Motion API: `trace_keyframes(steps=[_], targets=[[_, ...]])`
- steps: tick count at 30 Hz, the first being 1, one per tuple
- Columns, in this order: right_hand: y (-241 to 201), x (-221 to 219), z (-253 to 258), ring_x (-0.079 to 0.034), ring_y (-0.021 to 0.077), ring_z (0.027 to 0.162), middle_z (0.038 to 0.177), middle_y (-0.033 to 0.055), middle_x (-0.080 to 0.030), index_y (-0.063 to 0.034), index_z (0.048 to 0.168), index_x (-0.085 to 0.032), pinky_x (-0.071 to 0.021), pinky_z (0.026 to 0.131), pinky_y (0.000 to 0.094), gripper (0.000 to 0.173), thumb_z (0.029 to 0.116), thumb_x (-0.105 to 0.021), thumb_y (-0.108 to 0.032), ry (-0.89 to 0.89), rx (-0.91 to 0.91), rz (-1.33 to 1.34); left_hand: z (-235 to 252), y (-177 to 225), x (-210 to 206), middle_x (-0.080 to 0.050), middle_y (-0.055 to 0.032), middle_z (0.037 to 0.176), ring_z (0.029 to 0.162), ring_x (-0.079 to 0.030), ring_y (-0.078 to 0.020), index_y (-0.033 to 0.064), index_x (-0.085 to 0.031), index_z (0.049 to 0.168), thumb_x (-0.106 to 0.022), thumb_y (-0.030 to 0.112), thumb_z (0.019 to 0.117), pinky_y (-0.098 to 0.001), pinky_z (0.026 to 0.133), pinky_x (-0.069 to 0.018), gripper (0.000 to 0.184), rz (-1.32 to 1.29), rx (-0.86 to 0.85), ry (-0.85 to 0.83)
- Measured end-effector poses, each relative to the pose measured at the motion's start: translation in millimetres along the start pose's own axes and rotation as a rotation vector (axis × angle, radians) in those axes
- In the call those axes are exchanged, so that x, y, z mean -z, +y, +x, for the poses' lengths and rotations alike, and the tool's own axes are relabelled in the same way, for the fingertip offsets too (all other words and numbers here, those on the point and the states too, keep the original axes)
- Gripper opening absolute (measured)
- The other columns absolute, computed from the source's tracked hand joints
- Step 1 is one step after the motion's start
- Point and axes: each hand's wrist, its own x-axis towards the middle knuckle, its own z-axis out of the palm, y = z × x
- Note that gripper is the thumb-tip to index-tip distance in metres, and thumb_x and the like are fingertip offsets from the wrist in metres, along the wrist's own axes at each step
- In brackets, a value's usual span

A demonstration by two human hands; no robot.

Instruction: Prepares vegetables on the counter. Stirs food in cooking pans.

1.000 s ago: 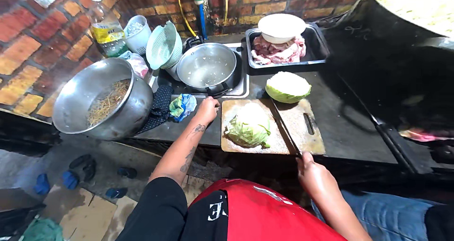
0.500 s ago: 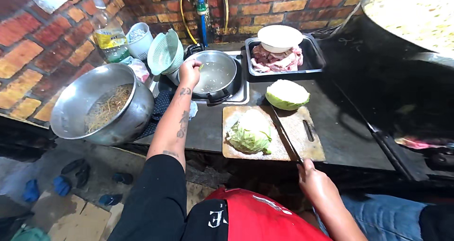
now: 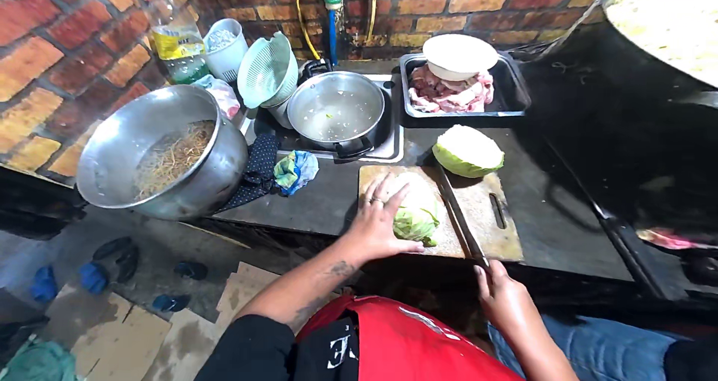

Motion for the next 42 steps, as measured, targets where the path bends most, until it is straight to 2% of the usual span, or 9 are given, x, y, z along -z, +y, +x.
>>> trace_keyframes(steps=[5,10,15,17,20,22,27,33,42], targets=[[-4.7,-8.6,0.7,-0.069,0.0418,0.065,0.077,0.025,-0.068,0.0055,0.137,-0.052,-0.0562,0.064,0.0621,0.038,0.1076,-0.049,-0.018,0.004,0.052,0.136,13.4,-1.6,-11.9,-0.015,-0.0186,0.17,0.151,-0.03,-0.0391,0.0244,-0.033,0.162,-0.086,0.052,0.0736,-0.0516,0.117,-0.0375,0.107,-0.015,0.033,-0.086],[-10.4,-13.1,0.0,-0.068,0.0354,0.059,0.075,0.0199,-0.068,0.0065,0.135,-0.053,-0.0576,0.059,0.0571,0.039,0.1065,-0.048,-0.019,0.131,0.145,0.204,40.5,-30.2,3.4,-0.029,-0.0154,0.166,0.148,-0.038,-0.0332,0.0175,-0.039,0.158,-0.093,0.043,0.0671,-0.0518,0.117,-0.0407,0.108,-0.047,-0.203,-0.115],[-29.1,9.7,-2.0,-0.066,0.0266,0.059,0.075,0.0148,-0.066,0.0071,0.13,-0.053,-0.0578,0.058,0.0481,0.037,0.105,-0.042,-0.018,0.116,0.174,0.266,42.9,-26.0,21.6,-0.035,-0.0101,0.165,0.154,-0.027,-0.0372,0.0166,-0.033,0.162,-0.096,0.051,0.0558,-0.077,0.116,-0.0168,0.128,0.017,-0.235,-0.065],[-41.2,14.8,0.0,-0.065,0.0245,0.058,0.069,0.0113,-0.063,0.006,0.126,-0.055,-0.0569,0.057,0.0457,0.039,0.1085,-0.037,-0.024,0.13,0.213,0.247,52.3,-21.7,34.1,-0.035,-0.0099,0.166,0.157,-0.018,-0.0395,0.0144,-0.034,0.161,-0.085,0.062,0.068,-0.0799,0.116,-0.0096,0.117,-0.001,-0.245,0.086],[-60.8,22.3,2.9,-0.065,0.0271,0.058,0.066,0.0098,-0.06,0.0027,0.117,-0.057,-0.0556,0.056,0.0461,0.04,0.1113,-0.035,-0.029,0.135,0.247,0.141,90.7,-7.0,51.2,-0.057,-0.0213,0.146,0.146,-0.041,-0.042,-0.0034,-0.056,0.14,-0.063,0.046,0.0983,-0.0625,0.121,-0.0283,0.065,-0.109,-0.429,0.499],[-73.4,29.4,4.7,-0.067,0.0322,0.061,0.067,0.0126,-0.061,0.0013,0.112,-0.058,-0.0555,0.056,0.0484,0.035,0.1107,-0.037,-0.028,0.103,0.23,0.052,124.9,6.4,59.8,-0.067,-0.0214,0.132,0.139,-0.051,-0.0409,-0.0051,-0.065,0.127,-0.056,0.029,0.1034,-0.0523,0.12,-0.0365,0.043,-0.133,-0.584,0.598],[-90.6,37.5,11.1,-0.071,0.0372,0.073,0.072,0.0148,-0.063,-0.0023,0.109,-0.056,-0.0568,0.063,0.051,0.028,0.1115,-0.039,-0.025,-0.065,0.12,-0.09,190.3,7.4,47.6,-0.07,-0.0162,0.129,0.136,-0.055,-0.036,0.0021,-0.071,0.122,-0.056,0.023,0.1045,-0.0483,0.116,-0.0418,0.03,0.068,-0.772,0.268],[-103.5,46.1,23.3,-0.072,0.0391,0.083,0.081,0.0176,-0.066,-0.0027,0.116,-0.053,-0.0572,0.07,0.0526,0.026,0.1128,-0.036,-0.023,-0.327,-0.007,-0.195,202.9,-9.7,34.4,-0.057,-0.0189,0.147,0.144,-0.047,-0.0331,0.0002,-0.055,0.142,-0.053,0.019,0.1064,-0.0472,0.121,-0.034,0.041,0.069,-0.512,-0.191],[-89.4,21.9,39.6,-0.073,0.0431,0.082,0.081,0.0217,-0.068,0.0019,0.116,-0.055,-0.0576,0.069,0.0549,0.026,0.1116,-0.039,-0.018,-0.382,-0.005,-0.213,202.6,-35.7,6.0,-0.039,-0.0177,0.162,0.155,-0.027,-0.0362,0.0078,-0.043,0.156,-0.051,0.018,0.1071,-0.0493,0.125,-0.0271,0.05,0.007,-0.366,-0.176]])
